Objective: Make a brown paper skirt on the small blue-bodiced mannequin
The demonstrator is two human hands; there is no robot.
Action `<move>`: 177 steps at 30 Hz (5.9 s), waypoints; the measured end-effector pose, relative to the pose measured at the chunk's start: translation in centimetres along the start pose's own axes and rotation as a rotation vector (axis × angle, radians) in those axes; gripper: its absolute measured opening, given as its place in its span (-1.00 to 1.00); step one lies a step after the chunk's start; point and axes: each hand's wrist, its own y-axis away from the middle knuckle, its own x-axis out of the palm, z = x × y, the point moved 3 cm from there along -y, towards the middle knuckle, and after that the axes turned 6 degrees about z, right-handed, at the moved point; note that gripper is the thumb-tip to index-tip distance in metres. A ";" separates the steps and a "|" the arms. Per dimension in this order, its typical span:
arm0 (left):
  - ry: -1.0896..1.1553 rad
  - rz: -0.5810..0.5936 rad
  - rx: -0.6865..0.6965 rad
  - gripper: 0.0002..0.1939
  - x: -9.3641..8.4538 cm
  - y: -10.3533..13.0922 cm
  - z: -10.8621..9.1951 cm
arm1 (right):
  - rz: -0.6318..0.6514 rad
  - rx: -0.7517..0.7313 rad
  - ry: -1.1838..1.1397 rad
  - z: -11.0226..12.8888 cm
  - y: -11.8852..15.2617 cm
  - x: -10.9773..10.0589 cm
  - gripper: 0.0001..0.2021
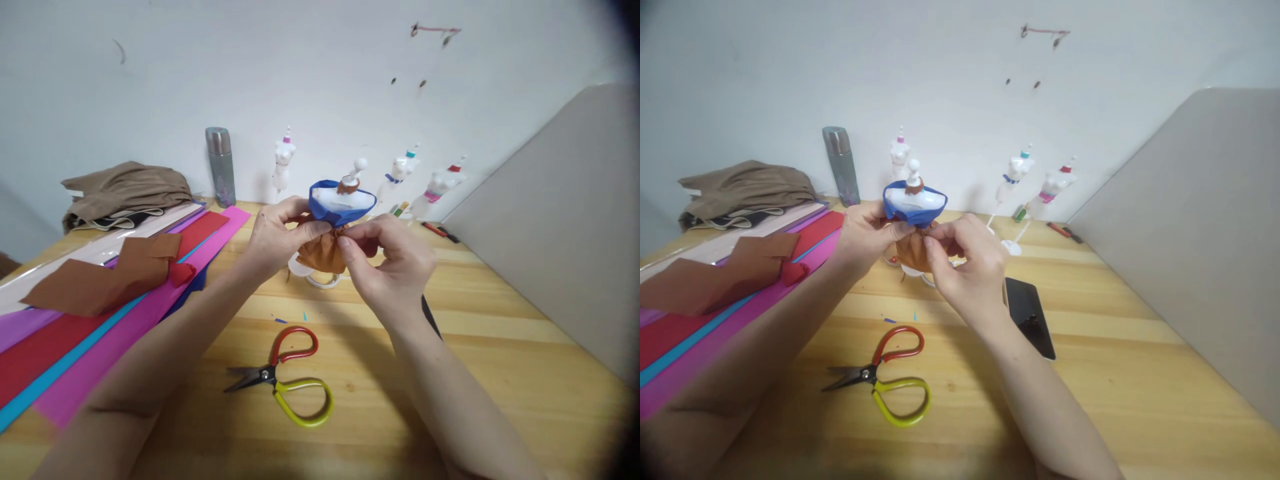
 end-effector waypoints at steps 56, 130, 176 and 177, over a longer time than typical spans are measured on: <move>-0.007 0.025 0.024 -0.50 -0.1 -0.2 -0.3 | 0.057 0.135 -0.051 -1.1 0.6 0.6 -0.82; 0.123 -0.012 -0.070 -0.57 -0.8 -0.2 -0.4 | 0.044 -0.143 -0.008 0.6 0.3 0.3 -0.72; 0.255 -0.101 -0.048 -0.55 -4.8 -1.3 -0.6 | 0.043 0.724 -0.755 -3.8 2.0 3.4 -0.50; 0.239 -0.106 -0.044 -0.53 -4.8 -1.3 -0.6 | -0.029 0.628 -0.639 -3.5 1.9 2.8 -0.53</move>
